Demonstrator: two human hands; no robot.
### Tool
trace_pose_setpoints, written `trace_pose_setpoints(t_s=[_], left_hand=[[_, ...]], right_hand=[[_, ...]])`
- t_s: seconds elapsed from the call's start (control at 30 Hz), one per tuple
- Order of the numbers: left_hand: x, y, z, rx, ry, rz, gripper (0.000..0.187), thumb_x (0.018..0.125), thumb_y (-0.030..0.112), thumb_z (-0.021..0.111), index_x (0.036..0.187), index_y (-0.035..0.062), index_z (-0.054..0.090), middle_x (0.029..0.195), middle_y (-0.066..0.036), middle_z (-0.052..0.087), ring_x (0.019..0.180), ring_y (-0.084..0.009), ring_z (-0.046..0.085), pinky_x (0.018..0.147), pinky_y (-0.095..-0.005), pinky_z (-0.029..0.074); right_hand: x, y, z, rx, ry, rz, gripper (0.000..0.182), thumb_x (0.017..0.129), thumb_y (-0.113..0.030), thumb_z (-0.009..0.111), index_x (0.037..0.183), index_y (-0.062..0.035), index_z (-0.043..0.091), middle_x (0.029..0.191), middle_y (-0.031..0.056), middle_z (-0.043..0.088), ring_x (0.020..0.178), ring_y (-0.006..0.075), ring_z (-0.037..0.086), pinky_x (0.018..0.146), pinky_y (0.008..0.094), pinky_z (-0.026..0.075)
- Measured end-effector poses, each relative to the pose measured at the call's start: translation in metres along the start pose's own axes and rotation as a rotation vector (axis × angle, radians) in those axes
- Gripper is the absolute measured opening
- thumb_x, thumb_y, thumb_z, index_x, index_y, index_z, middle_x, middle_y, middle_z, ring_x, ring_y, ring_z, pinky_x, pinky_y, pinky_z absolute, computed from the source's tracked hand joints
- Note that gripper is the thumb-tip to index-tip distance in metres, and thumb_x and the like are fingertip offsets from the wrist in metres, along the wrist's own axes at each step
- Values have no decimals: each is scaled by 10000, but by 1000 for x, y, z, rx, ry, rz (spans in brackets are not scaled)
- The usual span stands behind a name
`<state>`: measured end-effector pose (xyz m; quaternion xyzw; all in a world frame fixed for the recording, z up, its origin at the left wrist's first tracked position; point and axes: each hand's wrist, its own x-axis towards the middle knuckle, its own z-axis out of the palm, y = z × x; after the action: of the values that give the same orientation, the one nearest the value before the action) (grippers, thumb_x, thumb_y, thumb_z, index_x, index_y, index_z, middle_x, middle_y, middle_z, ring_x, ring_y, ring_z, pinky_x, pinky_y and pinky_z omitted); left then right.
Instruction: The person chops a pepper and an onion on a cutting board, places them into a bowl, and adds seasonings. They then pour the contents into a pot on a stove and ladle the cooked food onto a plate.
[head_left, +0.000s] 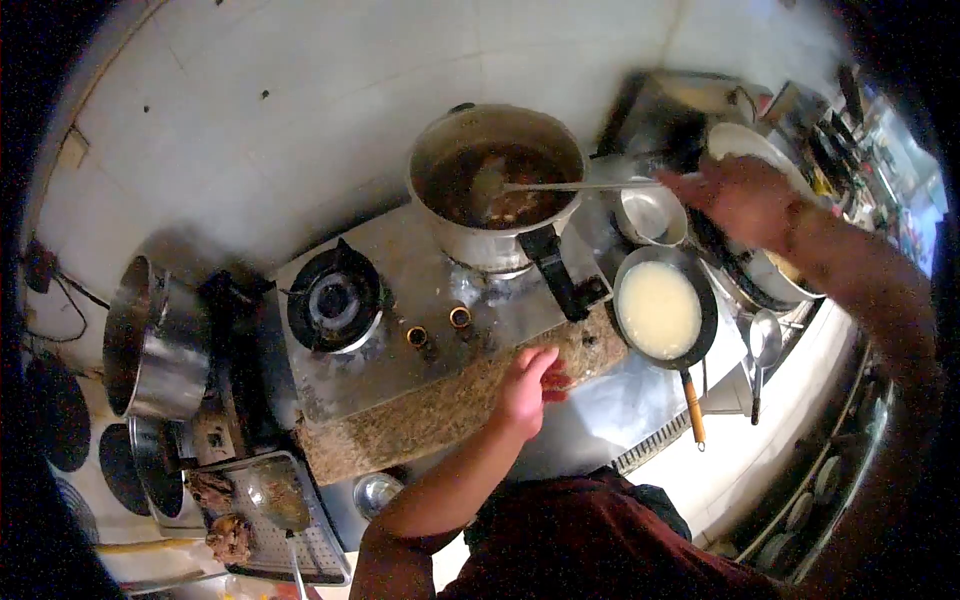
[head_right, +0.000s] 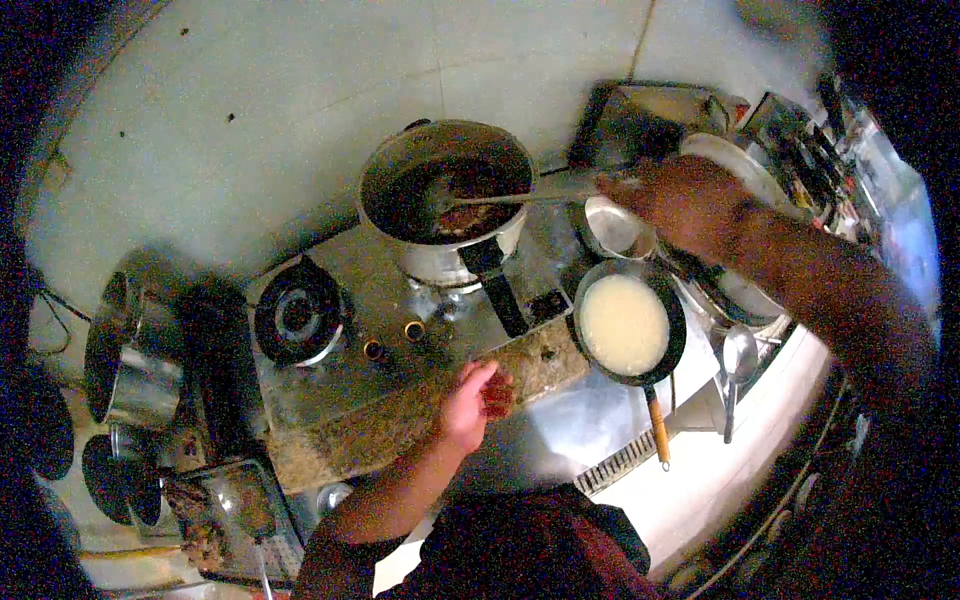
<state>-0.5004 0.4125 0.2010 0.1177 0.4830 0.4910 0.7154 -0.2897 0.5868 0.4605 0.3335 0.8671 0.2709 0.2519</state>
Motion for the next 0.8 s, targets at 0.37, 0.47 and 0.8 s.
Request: trace_pose_setpoints(t_s=[0.37,0.47,0.8], left_hand=[[56,47,73,-237,-104,9,183,893,262,604,957,99,552,696,-13,570,567,-168,586,456,-280,437],[62,38,75,-271,-81,54,132,882,206,615,909,104,535,671,-6,537,517,-156,531,416,-278,376],[58,36,57,-409,-52,-1,139,843,187,634,846,108,521,646,-10,527,510,-150,509,423,-261,350]], right_hand=[[-23,43,-61,-249,-1,-43,548,833,-116,576,1355,-222,447,847,145,615,699,273,642,556,395,540],[10,23,-37,2,-269,48,610,778,-42,605,1353,-188,465,904,144,627,781,272,645,619,364,537],[-10,67,-33,793,-143,93,679,689,30,588,1339,-139,488,913,166,650,733,235,660,648,351,521]])
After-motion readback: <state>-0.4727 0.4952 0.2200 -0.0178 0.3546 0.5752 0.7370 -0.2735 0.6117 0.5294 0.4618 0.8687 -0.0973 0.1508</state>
